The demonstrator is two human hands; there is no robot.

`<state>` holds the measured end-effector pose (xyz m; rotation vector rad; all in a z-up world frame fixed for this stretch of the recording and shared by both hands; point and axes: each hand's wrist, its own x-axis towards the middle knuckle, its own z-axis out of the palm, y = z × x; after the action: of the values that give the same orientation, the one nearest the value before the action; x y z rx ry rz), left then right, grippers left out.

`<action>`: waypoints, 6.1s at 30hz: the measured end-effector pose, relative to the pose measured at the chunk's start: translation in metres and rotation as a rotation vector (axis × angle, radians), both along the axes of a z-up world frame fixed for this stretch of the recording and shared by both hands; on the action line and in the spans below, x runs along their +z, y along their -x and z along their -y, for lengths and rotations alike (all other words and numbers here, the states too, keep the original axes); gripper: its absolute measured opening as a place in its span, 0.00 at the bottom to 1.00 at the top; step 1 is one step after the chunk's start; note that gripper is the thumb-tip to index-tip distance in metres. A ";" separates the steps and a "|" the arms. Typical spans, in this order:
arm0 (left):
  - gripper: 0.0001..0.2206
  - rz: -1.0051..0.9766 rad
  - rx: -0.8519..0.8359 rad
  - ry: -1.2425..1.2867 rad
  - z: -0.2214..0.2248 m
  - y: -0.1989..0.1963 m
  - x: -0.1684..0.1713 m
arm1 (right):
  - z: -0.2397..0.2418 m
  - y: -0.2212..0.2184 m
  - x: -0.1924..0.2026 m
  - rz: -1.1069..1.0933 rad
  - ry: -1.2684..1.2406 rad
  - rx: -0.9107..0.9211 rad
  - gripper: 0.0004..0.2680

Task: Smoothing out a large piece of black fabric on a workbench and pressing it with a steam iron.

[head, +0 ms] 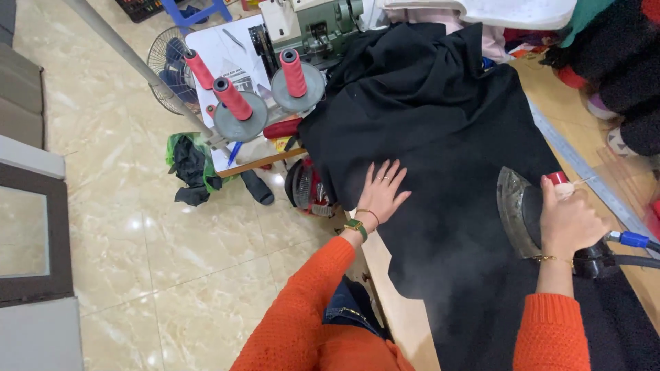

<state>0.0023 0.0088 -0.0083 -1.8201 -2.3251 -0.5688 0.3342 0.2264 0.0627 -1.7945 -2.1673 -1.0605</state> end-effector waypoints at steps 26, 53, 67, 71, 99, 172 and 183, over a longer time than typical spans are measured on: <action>0.26 0.057 -0.084 -0.083 0.003 0.001 -0.001 | -0.016 0.006 0.011 -0.124 0.063 -0.104 0.30; 0.28 0.025 -0.070 0.069 0.012 0.009 0.007 | 0.241 0.040 0.077 -0.268 0.310 0.291 0.24; 0.28 0.034 -0.090 0.037 0.014 0.010 0.009 | 0.226 0.039 0.076 -0.260 0.265 0.317 0.24; 0.28 0.011 -0.080 0.038 0.015 0.009 0.011 | 0.179 0.040 0.074 -0.226 0.204 0.283 0.25; 0.26 0.032 -0.089 0.039 0.018 0.005 0.033 | -0.049 0.017 0.023 -0.144 0.060 0.076 0.31; 0.33 0.028 -0.469 0.246 0.101 -0.206 0.028 | 0.380 -0.139 0.074 -0.222 0.367 0.180 0.24; 0.34 -0.002 -0.558 0.281 0.099 -0.241 0.024 | 0.409 -0.179 0.075 -0.309 0.332 0.086 0.24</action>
<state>0.2431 -0.0901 0.0161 -2.6195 -1.9563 -0.2989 0.5135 -0.1822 0.1379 -1.8224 -2.2957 -0.3862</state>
